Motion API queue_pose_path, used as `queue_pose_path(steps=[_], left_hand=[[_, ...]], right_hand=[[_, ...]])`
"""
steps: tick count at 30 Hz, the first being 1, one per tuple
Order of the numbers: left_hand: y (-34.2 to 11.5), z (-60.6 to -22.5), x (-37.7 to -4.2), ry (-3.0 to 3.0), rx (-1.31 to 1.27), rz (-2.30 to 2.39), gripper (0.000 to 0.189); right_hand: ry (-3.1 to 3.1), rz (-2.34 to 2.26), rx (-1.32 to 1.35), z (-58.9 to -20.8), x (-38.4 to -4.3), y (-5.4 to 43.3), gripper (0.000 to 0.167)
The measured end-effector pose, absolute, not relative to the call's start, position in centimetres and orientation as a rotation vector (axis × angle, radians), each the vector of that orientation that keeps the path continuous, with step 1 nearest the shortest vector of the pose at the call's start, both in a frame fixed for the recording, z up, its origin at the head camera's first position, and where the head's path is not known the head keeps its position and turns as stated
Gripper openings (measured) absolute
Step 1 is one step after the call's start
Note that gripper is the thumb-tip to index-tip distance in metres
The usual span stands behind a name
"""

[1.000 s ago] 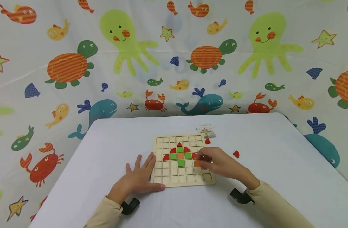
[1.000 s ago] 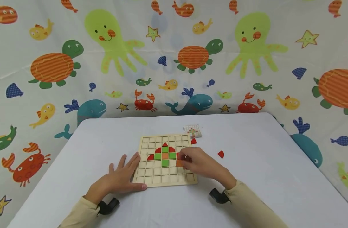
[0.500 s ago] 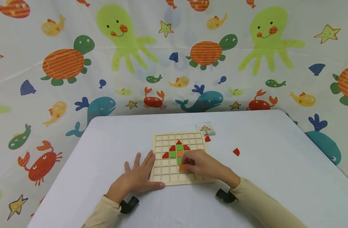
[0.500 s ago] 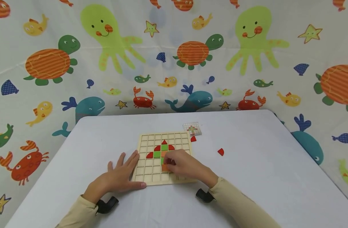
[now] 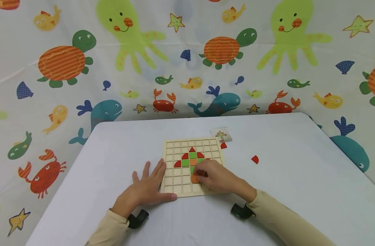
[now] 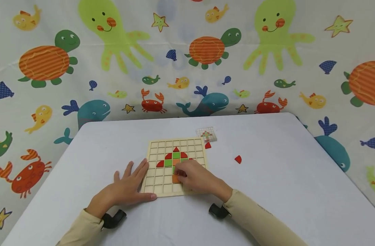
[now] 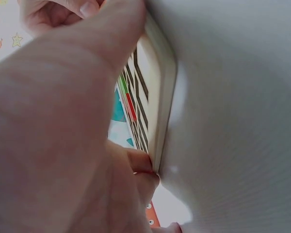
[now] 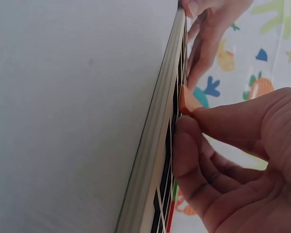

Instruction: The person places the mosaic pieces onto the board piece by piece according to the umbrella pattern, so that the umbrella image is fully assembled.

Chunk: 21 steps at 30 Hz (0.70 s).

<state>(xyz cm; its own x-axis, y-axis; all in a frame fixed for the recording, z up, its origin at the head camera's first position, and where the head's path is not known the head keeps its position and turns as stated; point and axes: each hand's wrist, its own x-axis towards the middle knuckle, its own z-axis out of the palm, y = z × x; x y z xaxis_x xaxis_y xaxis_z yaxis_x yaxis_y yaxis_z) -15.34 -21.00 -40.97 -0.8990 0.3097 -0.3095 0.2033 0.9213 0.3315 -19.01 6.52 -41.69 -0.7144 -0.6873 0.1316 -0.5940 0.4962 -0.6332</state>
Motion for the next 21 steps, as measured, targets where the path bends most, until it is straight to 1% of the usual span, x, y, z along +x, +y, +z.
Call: queue_pose_path(steps=[21], left_hand=[[-21.14,-41.04,-15.32,2.712,0.399,0.423,0.123]], right_hand=[[2.755,-0.894,-1.128,-42.15,-17.99,6.0,0.012]])
